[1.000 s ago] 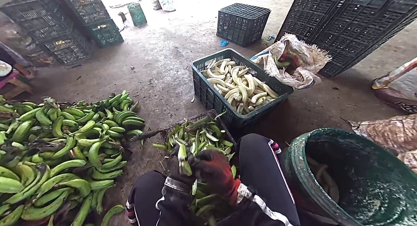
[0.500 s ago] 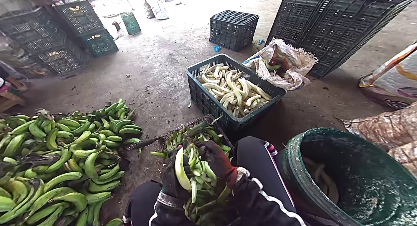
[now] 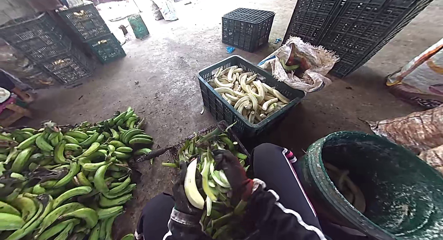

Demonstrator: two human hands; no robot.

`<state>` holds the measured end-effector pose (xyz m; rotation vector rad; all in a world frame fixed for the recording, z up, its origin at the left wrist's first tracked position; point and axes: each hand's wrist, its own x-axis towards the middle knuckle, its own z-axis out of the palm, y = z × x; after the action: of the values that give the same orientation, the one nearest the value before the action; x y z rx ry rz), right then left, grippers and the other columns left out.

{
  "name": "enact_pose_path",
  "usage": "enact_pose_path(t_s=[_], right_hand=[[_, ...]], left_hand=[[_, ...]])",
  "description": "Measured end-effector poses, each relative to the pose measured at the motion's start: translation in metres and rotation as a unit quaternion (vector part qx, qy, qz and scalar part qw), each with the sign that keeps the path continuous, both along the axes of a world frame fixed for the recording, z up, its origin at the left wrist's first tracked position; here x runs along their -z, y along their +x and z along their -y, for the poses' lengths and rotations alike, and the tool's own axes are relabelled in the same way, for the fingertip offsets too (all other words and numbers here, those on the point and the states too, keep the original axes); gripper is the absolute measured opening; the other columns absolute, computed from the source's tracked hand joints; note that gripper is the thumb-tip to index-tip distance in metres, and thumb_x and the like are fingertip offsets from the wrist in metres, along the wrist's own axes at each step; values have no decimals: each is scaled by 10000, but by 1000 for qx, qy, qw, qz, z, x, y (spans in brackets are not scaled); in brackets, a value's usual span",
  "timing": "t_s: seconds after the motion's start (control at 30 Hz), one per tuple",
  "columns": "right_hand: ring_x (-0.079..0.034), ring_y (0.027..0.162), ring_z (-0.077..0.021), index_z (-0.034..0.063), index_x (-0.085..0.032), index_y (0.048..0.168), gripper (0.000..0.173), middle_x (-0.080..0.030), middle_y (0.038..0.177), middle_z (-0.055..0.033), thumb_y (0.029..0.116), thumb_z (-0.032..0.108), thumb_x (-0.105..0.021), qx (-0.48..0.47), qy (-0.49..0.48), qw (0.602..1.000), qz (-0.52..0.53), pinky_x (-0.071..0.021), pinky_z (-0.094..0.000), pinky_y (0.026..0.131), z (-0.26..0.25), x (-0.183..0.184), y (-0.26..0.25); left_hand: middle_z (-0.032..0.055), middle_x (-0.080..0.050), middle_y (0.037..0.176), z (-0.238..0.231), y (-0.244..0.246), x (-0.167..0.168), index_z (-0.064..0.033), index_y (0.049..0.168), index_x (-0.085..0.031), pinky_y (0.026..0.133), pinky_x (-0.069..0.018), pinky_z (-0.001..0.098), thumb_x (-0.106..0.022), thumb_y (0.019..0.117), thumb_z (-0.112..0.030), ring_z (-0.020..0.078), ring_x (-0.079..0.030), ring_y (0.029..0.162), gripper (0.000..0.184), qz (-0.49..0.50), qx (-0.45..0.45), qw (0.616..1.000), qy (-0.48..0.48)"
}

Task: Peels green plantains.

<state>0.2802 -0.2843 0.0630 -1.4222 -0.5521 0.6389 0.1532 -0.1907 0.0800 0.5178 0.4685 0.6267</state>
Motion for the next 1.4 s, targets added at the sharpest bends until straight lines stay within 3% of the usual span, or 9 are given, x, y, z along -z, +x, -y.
enact_pose_path(t_s=[0.1,0.2,0.33,0.4,0.67,0.93,1.07,1.17,1.4], right_hand=[[-622,710,-87,21,-475,1458,496,-649,1012,-54,1021,247,-534,-43,-22,994,-97,-567,-283,663,14,-19,11],[-644,713,-125,121,-269,1609,807,-688,983,-83,933,168,-707,-118,-102,982,-104,-520,-292,554,23,-40,0],[-657,1102,-242,143,-309,1600,835,-617,1332,-178,897,175,-758,-229,-193,952,-67,-542,-457,957,25,-31,-25],[-659,1086,-265,112,-275,1612,816,-592,1358,-215,929,126,-719,-266,-209,940,-41,-546,-467,936,25,-36,-10],[-538,555,-94,54,-576,1069,292,-661,801,-37,1111,243,-358,121,34,974,-187,-487,-268,537,10,-60,102],[-545,499,-70,61,-533,1330,293,-709,850,-67,1094,191,-417,34,-35,960,-276,-456,-223,438,31,-18,62],[-497,450,-16,106,-548,1316,316,-715,813,-42,1087,173,-341,1,14,949,-316,-405,-166,393,28,-8,57],[-565,477,-7,150,-596,1218,351,-734,804,-14,1088,197,-274,-64,49,950,-303,-453,-145,406,30,-2,51],[-626,572,-3,243,-560,1226,464,-756,875,70,1108,244,-112,-69,-45,973,-216,-513,-162,506,30,-11,37]], left_hand=[[10,-587,629,-7,-2,4,-87,1147,-641,388,-497,242,-287,1085,-462,83,-563,441,519,-40,-20,999,3],[44,-696,955,1,12,2,8,1226,-632,712,-578,226,-419,1084,-175,49,-662,786,314,-216,-123,951,183],[182,-663,1157,15,18,4,9,1467,-408,801,-575,367,-652,970,-95,184,-675,928,563,-369,-9,901,228],[135,-639,1044,12,11,-1,-61,1456,-455,567,-515,334,-553,1040,-186,161,-601,706,445,-389,62,897,202],[84,-691,787,5,14,13,-83,863,-724,697,-581,504,-720,909,-484,236,-683,738,403,-513,83,780,349],[-110,-695,1045,-36,-118,-30,-124,1317,-565,750,-603,267,-530,1017,-68,54,-676,868,307,-187,-169,877,409],[-8,-639,998,-38,-241,-6,-20,1251,-577,675,-534,239,-527,981,-91,43,-606,791,284,-492,-306,731,360],[229,-653,1257,-14,-320,40,7,1360,-578,1011,-498,534,-655,964,-178,334,-645,1147,443,-757,-190,587,213],[233,-636,1317,64,-338,191,-66,1394,-583,1034,-470,596,-610,963,-489,403,-607,1232,605,-870,69,487,-21]])
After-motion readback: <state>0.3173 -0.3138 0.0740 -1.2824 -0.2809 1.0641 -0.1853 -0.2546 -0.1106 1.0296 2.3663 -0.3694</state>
